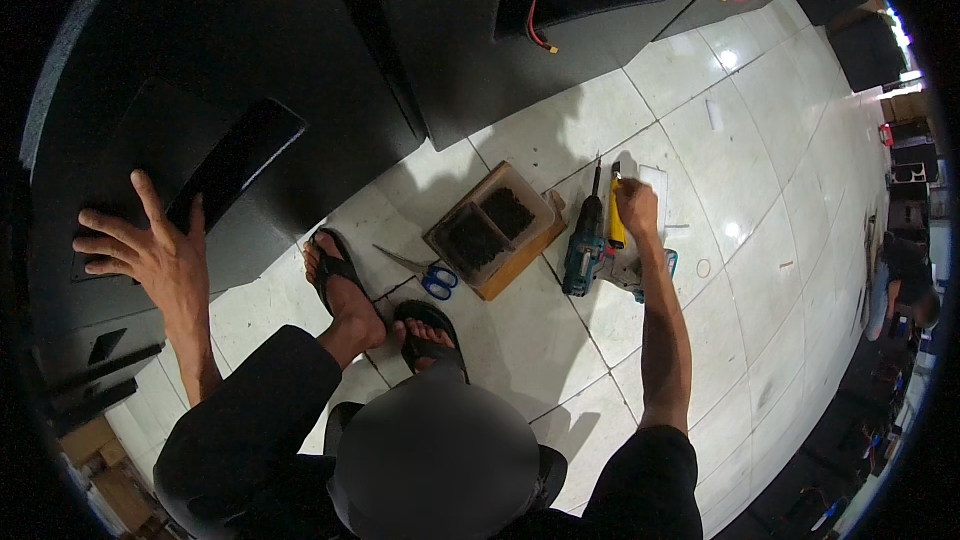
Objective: The person cuts a piece of white foam with a utility knife and places it inside a black speaker cabinet. They then position a black plastic cover over the foam and secure it using a cordless drill and screws.
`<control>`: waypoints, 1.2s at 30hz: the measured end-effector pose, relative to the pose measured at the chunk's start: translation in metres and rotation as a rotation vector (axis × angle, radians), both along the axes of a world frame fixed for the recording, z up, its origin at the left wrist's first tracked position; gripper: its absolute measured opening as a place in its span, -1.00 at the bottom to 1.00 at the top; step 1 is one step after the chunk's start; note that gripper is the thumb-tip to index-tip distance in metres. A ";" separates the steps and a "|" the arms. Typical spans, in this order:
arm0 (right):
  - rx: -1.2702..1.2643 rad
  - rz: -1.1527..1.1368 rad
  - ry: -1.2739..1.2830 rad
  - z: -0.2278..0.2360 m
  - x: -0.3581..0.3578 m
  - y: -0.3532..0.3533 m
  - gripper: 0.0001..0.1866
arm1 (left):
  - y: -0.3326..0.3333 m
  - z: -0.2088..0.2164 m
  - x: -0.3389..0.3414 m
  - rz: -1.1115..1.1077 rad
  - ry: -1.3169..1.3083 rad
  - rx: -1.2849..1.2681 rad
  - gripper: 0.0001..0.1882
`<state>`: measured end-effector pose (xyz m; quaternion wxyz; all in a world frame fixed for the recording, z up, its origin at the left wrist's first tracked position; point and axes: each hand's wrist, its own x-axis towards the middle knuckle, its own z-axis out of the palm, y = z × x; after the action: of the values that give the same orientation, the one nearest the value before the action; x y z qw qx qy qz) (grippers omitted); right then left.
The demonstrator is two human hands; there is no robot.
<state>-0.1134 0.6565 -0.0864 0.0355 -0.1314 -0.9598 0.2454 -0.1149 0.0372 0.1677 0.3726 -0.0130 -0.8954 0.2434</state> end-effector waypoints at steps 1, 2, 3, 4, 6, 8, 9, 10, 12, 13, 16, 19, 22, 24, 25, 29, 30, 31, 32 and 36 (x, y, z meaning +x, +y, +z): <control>0.069 -0.017 -0.163 0.024 0.009 -0.037 -0.67 | -0.003 0.006 0.008 0.029 -0.003 -0.020 0.06; 0.085 0.085 -0.104 0.029 0.037 -0.041 -0.61 | -0.002 0.004 0.007 0.030 -0.002 -0.006 0.05; 0.090 0.190 -0.045 0.031 0.063 -0.047 -0.53 | 0.000 0.005 0.006 0.034 -0.002 -0.002 0.05; 0.165 0.252 -0.113 0.033 0.078 -0.058 -0.44 | 0.000 0.007 0.008 0.034 0.001 -0.003 0.03; 0.343 0.350 -0.230 0.041 0.105 -0.089 -0.27 | -0.004 0.007 0.013 0.045 0.011 -0.006 0.01; 0.422 0.346 -0.207 0.029 0.130 -0.093 -0.25 | -0.008 0.005 0.016 0.057 -0.015 0.054 -0.03; 0.441 0.457 -0.038 0.008 0.139 -0.074 -0.26 | -0.004 0.005 0.012 0.062 -0.026 0.055 -0.03; 0.397 0.401 -0.065 -0.009 0.142 -0.064 -0.33 | -0.002 0.000 0.006 0.059 -0.019 0.058 -0.04; 0.510 0.384 -0.073 0.005 0.142 -0.073 -0.40 | 0.005 0.000 0.001 0.010 -0.018 0.105 -0.08; 0.484 0.350 -0.112 -0.002 0.140 -0.076 -0.40 | 0.010 0.000 -0.002 0.000 -0.023 0.116 -0.12; 0.497 0.408 -0.011 -0.007 0.133 -0.073 -0.35 | 0.005 0.004 0.005 0.037 -0.037 0.120 -0.13; 0.595 0.352 -0.075 -0.015 0.129 -0.070 -0.34 | 0.006 0.001 0.003 0.034 -0.065 0.161 -0.12; 0.686 0.350 -0.056 -0.017 0.129 -0.072 -0.36 | 0.004 0.000 0.004 0.063 -0.057 0.122 -0.09; 0.680 0.335 -0.054 -0.015 0.130 -0.073 -0.35 | 0.005 -0.001 0.004 0.031 -0.038 0.142 -0.05; 0.677 0.327 -0.053 -0.014 0.131 -0.074 -0.35 | 0.006 0.000 0.004 0.020 -0.037 0.144 -0.04; 0.673 0.330 -0.006 -0.015 0.137 -0.072 -0.35 | 0.009 0.003 0.006 0.006 -0.050 0.136 -0.03; 0.681 0.340 0.032 -0.014 0.142 -0.072 -0.35 | 0.009 0.003 0.007 -0.001 -0.049 0.130 -0.04; 0.688 0.350 0.070 -0.013 0.145 -0.072 -0.35 | 0.009 0.005 0.008 -0.017 -0.040 0.134 -0.05; 0.639 0.353 0.091 -0.007 0.148 -0.075 -0.35 | 0.008 0.004 0.009 -0.015 -0.037 0.136 -0.06; 0.446 0.361 0.238 0.057 0.168 -0.106 -0.25 | 0.006 0.002 0.007 -0.057 -0.013 0.163 -0.11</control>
<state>0.0546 0.5507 -0.0297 0.1312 0.0818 -0.9870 0.0446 -0.1082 0.0437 0.1698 0.3733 -0.0097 -0.9139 0.1591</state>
